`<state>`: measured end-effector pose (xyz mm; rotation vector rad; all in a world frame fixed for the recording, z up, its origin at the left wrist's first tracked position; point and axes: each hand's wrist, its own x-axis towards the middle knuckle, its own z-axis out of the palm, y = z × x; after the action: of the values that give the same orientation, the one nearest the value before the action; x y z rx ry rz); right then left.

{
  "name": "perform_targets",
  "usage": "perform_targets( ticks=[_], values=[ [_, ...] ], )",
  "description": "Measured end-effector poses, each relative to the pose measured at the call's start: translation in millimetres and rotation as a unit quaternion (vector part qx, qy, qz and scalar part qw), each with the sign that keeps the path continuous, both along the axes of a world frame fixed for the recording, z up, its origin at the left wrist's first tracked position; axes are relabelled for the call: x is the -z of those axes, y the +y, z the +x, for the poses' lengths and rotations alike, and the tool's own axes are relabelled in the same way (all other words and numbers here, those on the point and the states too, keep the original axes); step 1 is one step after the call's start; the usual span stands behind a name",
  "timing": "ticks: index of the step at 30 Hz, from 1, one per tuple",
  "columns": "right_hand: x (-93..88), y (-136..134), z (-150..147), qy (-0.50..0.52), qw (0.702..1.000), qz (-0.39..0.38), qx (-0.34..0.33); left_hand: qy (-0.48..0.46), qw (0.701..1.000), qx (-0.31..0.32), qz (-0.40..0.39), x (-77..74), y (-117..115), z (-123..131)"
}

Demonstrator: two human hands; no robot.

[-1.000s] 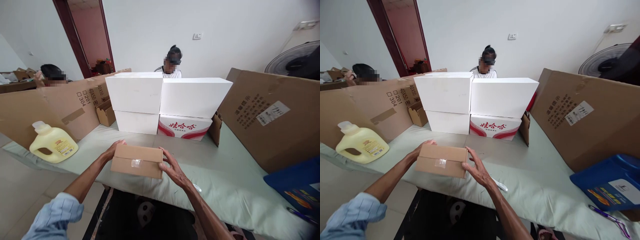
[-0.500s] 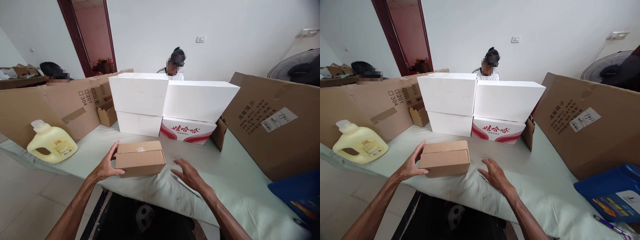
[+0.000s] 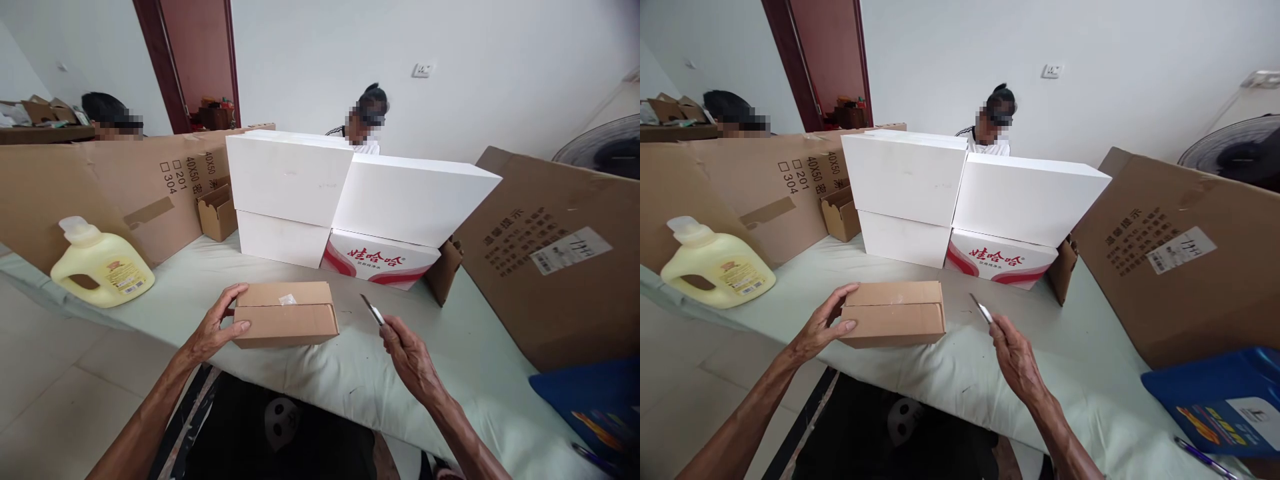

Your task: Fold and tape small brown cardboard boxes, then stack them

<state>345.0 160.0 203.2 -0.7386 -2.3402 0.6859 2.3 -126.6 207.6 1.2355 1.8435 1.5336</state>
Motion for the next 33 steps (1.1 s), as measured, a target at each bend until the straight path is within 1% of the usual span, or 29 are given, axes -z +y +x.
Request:
perform_targets(
  ticks=[2, 4, 5, 7, 10, 14, 19, 24, 29, 33],
  values=[
    [-39.1, -19.5, -19.0, -0.019, 0.996, 0.031, -0.082, 0.018, 1.000, -0.008, 0.007, 0.4, -2.0, 1.7],
    [-68.0, -39.4, -38.9, -0.051, 0.983, 0.064, -0.162, 0.033, 0.999, -0.012, 0.008, 0.9, -3.9, 3.1],
    [-77.8, -47.4, -48.3, -0.066, 0.976, 0.079, -0.189, 0.039, 0.999, -0.010, 0.007, 1.1, -4.9, 3.7],
    [-89.4, -57.5, -64.6, -0.088, 0.965, 0.110, -0.222, 0.044, 0.999, -0.005, 0.007, 1.2, -6.9, 5.3],
    [-95.2, -59.4, -81.7, -0.109, 0.949, 0.163, -0.246, 0.043, 0.999, -0.001, 0.003, 1.2, -9.5, 7.7],
    [-99.6, -54.4, -93.0, -0.123, 0.936, 0.216, -0.250, 0.039, 0.999, -0.004, 0.001, 1.1, -11.1, 10.1],
    [-107.8, -52.0, -97.1, -0.142, 0.925, 0.241, -0.256, 0.013, 1.000, -0.012, 0.017, 1.7, -10.3, 13.7],
    [-111.9, -50.0, -99.4, -0.169, 0.914, 0.265, -0.255, -0.043, 0.996, -0.051, 0.053, 5.8, -7.5, 17.6],
    [-116.9, -51.2, -105.5, -0.178, 0.909, 0.279, -0.255, -0.040, 0.997, -0.052, 0.047, 3.5, -7.3, 18.2],
    [-123.9, -57.9, -114.4, -0.191, 0.897, 0.310, -0.250, -0.035, 0.997, -0.054, 0.038, 0.5, -7.8, 18.8]
  ],
)
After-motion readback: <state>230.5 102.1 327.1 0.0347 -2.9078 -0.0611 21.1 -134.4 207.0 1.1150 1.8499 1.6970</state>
